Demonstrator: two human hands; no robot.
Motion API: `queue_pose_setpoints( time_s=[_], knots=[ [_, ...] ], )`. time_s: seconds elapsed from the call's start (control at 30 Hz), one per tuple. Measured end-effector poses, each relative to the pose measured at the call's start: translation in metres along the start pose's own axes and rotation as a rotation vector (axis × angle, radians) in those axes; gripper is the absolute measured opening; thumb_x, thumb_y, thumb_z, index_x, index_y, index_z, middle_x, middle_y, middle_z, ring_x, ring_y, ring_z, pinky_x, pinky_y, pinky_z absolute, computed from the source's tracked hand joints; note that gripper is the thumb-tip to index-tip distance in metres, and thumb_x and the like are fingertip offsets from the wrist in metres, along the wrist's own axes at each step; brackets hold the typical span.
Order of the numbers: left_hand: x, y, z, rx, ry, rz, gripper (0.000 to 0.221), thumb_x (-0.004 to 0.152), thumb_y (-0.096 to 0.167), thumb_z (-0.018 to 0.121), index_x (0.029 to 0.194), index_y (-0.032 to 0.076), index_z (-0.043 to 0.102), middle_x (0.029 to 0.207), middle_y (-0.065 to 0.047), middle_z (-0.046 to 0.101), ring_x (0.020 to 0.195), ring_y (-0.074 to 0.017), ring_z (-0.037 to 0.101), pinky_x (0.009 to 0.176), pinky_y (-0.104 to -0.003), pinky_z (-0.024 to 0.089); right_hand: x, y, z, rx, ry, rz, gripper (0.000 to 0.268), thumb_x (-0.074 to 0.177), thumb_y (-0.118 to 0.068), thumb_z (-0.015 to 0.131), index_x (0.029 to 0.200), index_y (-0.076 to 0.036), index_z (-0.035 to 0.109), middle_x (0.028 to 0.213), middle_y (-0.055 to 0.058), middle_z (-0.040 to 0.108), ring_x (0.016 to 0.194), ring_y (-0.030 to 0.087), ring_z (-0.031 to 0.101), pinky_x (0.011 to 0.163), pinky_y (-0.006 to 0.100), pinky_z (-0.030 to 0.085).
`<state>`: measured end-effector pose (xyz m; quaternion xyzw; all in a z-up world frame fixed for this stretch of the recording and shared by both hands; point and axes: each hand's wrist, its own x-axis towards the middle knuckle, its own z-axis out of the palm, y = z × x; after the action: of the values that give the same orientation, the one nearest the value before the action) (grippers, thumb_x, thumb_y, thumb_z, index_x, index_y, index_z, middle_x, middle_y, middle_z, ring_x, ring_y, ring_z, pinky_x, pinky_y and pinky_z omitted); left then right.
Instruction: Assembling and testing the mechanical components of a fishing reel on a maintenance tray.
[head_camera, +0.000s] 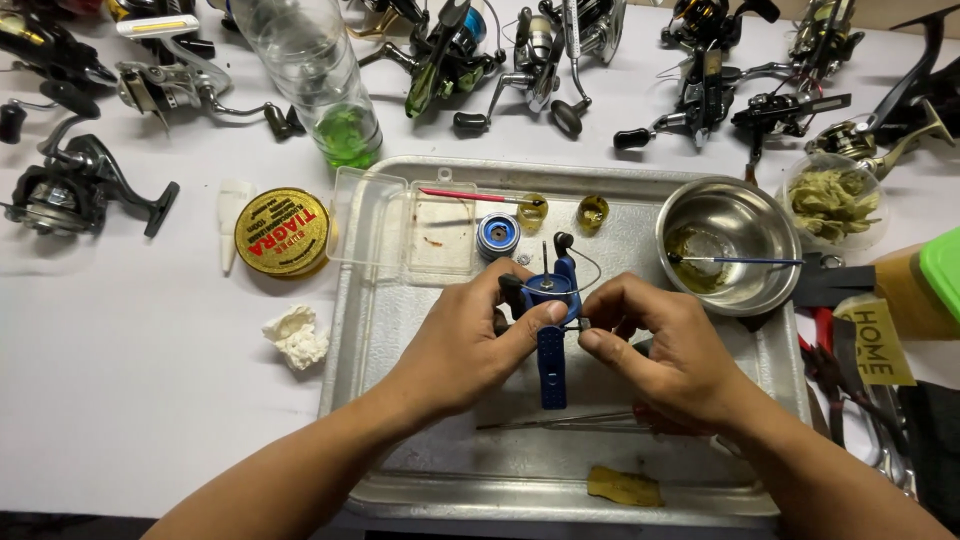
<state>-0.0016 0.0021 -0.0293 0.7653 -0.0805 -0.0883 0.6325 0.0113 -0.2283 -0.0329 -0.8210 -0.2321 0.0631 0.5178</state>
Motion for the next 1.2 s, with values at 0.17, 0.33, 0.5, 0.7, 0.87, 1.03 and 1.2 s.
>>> queue_pose_setpoints(
  time_s=[0.17,0.33,0.5,0.7,0.87,1.03,1.2],
  knots=[
    [-0.003,0.001,0.002,0.005,-0.008,0.023,0.036,0.093,0.033,0.071,0.104,0.0,0.068,0.068,-0.018,0.072,0.041,-0.0176,0.061,0.04,-0.027,0.045,0.006,-0.006,-0.002,-0.07,-0.02,-0.018,0.025,0.097,-0.025,0.061,0.081,-0.012,0.074,0.056,0.009,0.065,0.049,0.021,0.058,0.054,0.035,0.055],
    [-0.002,0.003,0.001,0.05,0.015,0.043,0.035,0.092,0.033,0.071,0.105,0.001,0.069,0.069,-0.019,0.072,0.042,-0.02,0.062,0.041,-0.029,0.046,0.005,-0.008,-0.002,-0.061,-0.016,-0.023,0.014,0.09,-0.022,0.072,0.083,-0.011,0.074,0.057,0.009,0.064,0.052,0.02,0.061,0.054,0.035,0.055],
    [-0.001,0.007,0.0,0.068,0.011,0.046,0.036,0.092,0.037,0.07,0.104,0.003,0.069,0.068,-0.018,0.072,0.043,-0.0216,0.064,0.043,-0.03,0.049,0.007,-0.006,-0.005,-0.033,-0.026,-0.021,0.016,0.085,-0.023,0.078,0.09,-0.009,0.073,0.057,0.01,0.065,0.051,0.02,0.061,0.049,0.034,0.055],
    [-0.005,0.012,0.0,0.07,-0.008,0.04,0.037,0.091,0.037,0.071,0.104,0.003,0.069,0.067,-0.019,0.072,0.043,-0.0214,0.063,0.043,-0.03,0.048,0.006,-0.006,-0.003,-0.052,-0.04,-0.037,0.019,0.093,-0.026,0.067,0.085,-0.011,0.075,0.053,0.008,0.064,0.048,0.018,0.059,0.047,0.032,0.053],
    [-0.004,0.009,0.001,0.065,0.003,0.055,0.036,0.091,0.037,0.071,0.104,0.003,0.069,0.067,-0.018,0.072,0.043,-0.0213,0.064,0.043,-0.03,0.048,0.007,-0.009,-0.002,-0.038,-0.052,-0.061,0.024,0.094,-0.024,0.064,0.073,-0.013,0.07,0.05,0.007,0.06,0.044,0.02,0.055,0.045,0.031,0.05],
    [-0.005,0.01,0.001,0.07,0.011,0.069,0.035,0.091,0.036,0.071,0.104,0.003,0.069,0.067,-0.018,0.071,0.042,-0.021,0.062,0.042,-0.03,0.047,0.007,-0.007,-0.005,-0.067,-0.056,-0.049,0.02,0.093,-0.028,0.067,0.083,-0.012,0.073,0.055,0.008,0.063,0.048,0.019,0.058,0.05,0.032,0.052],
    [-0.006,0.011,0.001,0.068,0.001,0.063,0.035,0.091,0.035,0.072,0.103,0.003,0.07,0.067,-0.018,0.072,0.041,-0.021,0.061,0.04,-0.031,0.046,0.009,-0.016,-0.002,-0.031,-0.061,-0.029,0.038,0.101,-0.022,0.056,0.067,-0.012,0.07,0.048,0.009,0.057,0.043,0.02,0.051,0.048,0.033,0.05]
  ],
)
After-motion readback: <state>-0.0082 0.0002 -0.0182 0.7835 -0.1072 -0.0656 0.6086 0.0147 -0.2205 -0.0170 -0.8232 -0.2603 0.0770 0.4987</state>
